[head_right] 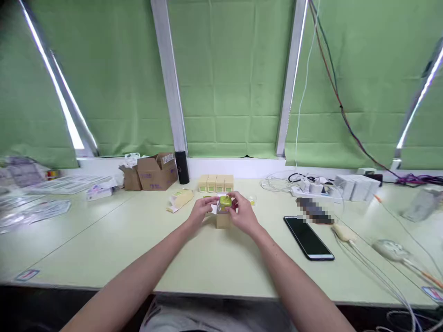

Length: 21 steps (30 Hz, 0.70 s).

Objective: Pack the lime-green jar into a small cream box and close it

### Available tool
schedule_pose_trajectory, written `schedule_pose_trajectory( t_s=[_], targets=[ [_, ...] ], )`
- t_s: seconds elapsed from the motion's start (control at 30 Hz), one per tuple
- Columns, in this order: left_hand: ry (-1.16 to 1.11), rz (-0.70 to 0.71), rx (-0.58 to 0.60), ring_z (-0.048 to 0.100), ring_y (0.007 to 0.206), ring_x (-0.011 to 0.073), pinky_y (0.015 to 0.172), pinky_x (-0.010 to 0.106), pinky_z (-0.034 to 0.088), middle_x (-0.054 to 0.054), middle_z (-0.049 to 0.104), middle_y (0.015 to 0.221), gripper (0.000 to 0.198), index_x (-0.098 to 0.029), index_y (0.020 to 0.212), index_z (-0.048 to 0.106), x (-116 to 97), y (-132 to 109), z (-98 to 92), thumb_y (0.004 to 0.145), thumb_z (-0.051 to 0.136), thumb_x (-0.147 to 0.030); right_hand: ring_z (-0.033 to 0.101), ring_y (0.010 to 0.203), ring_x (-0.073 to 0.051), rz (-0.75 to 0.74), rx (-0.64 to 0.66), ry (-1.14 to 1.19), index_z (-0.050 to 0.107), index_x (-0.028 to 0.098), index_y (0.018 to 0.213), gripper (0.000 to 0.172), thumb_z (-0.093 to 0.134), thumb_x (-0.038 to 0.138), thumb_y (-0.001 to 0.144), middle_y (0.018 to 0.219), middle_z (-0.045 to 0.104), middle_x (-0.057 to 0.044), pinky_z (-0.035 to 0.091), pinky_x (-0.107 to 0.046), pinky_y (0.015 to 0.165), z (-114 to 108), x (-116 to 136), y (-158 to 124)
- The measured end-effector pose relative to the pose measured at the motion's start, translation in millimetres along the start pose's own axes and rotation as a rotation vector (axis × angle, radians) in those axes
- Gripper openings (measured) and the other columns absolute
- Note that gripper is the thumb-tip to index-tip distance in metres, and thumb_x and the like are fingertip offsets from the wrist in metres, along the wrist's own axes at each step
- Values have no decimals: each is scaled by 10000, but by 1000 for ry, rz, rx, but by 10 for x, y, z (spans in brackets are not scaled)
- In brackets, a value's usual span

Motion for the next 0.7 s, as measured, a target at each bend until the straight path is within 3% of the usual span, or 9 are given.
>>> schedule_pose_trajectory(
  t_s=[0.3, 0.7],
  targets=[
    [12, 44, 14, 682, 1092, 276, 855, 321, 527, 129, 790, 1087, 554, -114, 1042, 791, 1, 4, -21, 546, 544, -133, 536, 695, -171, -9, 87, -86, 561, 251, 1038, 274, 625, 215, 774, 774, 569, 32, 442, -321, 688, 85, 80, -43],
    [20, 39, -5, 672, 1117, 290, 859, 333, 541, 153, 776, 1134, 557, -106, 1035, 796, -23, -21, -24, 541, 542, -139, 491, 726, -171, -51, 142, -120, 552, 250, 986, 174, 600, 224, 820, 801, 524, 27, 401, -303, 683, 146, 173, -72]
  ],
)
Point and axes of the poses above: each hand's wrist, its own y-axis towards the middle knuckle, its own z-axis out of the palm, x = y × z, the point moved 10 cm from there along y, towards the middle knuckle
